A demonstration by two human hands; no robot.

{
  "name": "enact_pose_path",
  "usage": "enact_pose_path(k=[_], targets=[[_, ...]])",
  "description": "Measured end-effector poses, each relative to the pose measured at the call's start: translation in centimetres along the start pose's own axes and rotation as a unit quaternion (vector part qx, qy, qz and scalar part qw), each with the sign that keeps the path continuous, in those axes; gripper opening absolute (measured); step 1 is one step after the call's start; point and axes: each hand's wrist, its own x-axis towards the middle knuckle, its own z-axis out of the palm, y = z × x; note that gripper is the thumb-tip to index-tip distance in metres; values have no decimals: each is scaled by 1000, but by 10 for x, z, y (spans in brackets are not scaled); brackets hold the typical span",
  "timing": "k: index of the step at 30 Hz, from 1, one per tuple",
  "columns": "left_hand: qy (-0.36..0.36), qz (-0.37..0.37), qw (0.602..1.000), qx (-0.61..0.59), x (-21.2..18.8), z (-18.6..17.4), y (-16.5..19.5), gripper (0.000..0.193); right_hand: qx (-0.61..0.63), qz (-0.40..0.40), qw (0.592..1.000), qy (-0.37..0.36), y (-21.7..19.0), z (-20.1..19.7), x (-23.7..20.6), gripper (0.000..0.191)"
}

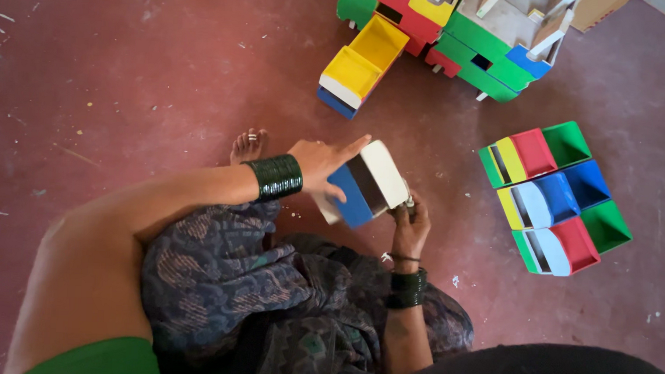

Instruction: The person sits on the floor assembling small colorful paper boxes, fitting colored compartments and dividers into box frames one at a time. They use a cloth to wipe the inside of the compartments and press the pieces together, placing finished boxes aside.

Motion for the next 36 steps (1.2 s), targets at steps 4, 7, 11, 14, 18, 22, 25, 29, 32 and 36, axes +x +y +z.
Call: enact_pose_path(k=[4, 7, 11, 14, 18, 22, 25, 29, 32, 36], targets=[[45, 26, 998, -31, -1, -7, 8, 140, -6, 9, 1000, 15, -11, 3, 5, 31], [8, 9, 1000, -19, -1, -10, 7, 138, -12, -15, 999, 35, -20, 8, 2, 32], [53, 50, 997, -11, 3, -4, 5, 137, 61, -30, 997, 40, -15, 1, 4, 27], [23, 13, 1000, -7, 8, 1, 3, 134, 85, 33, 994, 58, 4, -4, 4, 24], [15, -17, 1000, 12, 12, 2, -2, 133, -71, 64, 995, -24, 30, 9, -11, 36], [-15, -48, 999, 3, 12, -2, -6, 133, 113, 131, 981, -90, 35, 29, -30, 41], [-1, -62, 998, 5, 10, -6, -8, 133, 358, 269, 890, -83, 29, 37, -32, 38], [3, -79, 995, 58, 10, -13, -7, 133, 405, 320, 854, -66, 26, 45, -22, 39], [25, -75, 993, 84, 11, -17, -5, 131, 456, 327, 826, -54, 27, 52, -11, 33], [90, 7, 988, 123, 18, -17, -3, 136, 440, 312, 840, -54, 26, 56, -2, 29]])
